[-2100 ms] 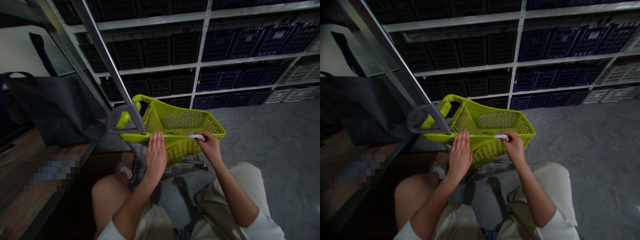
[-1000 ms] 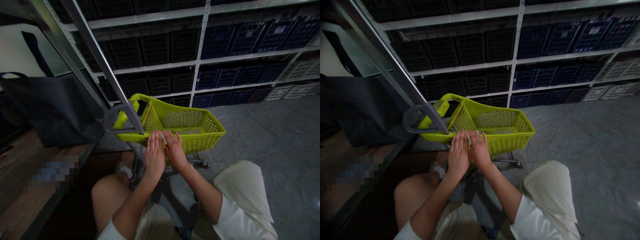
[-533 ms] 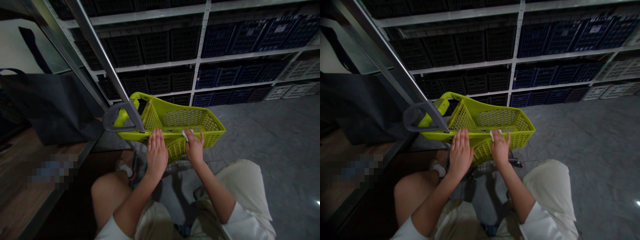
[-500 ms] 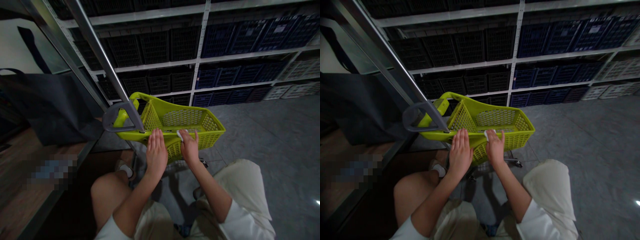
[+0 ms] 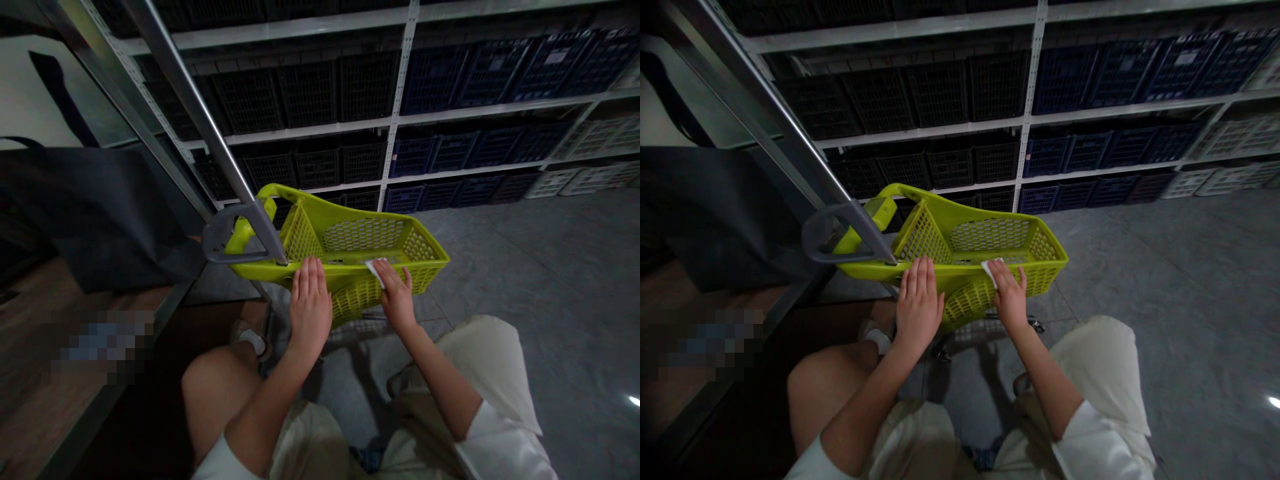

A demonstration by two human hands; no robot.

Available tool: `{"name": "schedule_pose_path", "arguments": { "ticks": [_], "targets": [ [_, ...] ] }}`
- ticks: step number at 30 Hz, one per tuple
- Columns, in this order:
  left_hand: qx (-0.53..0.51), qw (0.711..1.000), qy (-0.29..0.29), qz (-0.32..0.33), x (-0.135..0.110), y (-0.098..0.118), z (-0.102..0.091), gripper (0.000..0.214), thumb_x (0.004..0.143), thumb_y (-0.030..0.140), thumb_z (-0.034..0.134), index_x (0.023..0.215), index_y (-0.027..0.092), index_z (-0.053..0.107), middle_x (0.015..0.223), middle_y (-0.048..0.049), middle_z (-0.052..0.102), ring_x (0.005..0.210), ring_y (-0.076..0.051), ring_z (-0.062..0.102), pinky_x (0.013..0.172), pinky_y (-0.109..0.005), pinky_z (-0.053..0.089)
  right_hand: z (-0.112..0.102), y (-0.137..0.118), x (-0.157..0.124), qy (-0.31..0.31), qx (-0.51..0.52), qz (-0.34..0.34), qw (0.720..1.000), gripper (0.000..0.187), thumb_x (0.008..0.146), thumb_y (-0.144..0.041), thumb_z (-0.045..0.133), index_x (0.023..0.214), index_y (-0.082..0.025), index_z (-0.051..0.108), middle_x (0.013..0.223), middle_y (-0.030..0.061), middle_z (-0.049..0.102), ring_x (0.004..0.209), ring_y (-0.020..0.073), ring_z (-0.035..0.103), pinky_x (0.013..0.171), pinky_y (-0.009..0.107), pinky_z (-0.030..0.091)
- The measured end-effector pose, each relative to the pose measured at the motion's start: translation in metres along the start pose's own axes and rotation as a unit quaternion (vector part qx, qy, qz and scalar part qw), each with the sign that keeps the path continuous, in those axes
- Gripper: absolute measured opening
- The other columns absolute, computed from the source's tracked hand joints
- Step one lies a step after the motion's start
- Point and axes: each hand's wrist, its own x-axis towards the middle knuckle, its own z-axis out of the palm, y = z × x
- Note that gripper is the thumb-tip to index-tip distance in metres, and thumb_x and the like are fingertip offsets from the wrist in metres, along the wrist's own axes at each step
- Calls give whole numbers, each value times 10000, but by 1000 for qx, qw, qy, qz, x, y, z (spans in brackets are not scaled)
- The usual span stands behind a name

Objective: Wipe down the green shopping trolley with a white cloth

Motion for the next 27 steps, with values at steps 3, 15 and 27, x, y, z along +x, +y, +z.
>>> {"name": "schedule_pose_path", "arguments": {
  "ticks": [3,15,27],
  "targets": [
    [2,1000,4,0,-1,3,1,663,918,165,477,1521,-41,295,1595,-234,343,1502,-329,297,1239,-486,276,3,-10,4,40,19,84,995,675,750,-1,344,1331,-248,581,1392,40,634,1406,195,473,1220,569,106],
    [-1,999,33,13,-3,-5,9,638,922,136,430,1527,-12,297,1578,-230,380,1506,-316,291,1227,-495,302,13,-89,25,-49,54,-66,995,735,756,17,365,1443,-212,488,1484,62,549,1432,159,432,1257,486,25],
    [-5,1000,19,14,-3,1,4,645,919,148,443,1522,-27,297,1581,-245,365,1505,-313,294,1229,-482,301,8,-45,12,29,8,92,995,667,780,-9,358,1376,-232,557,1411,82,616,1400,227,479,1208,596,111]
  ]
}}
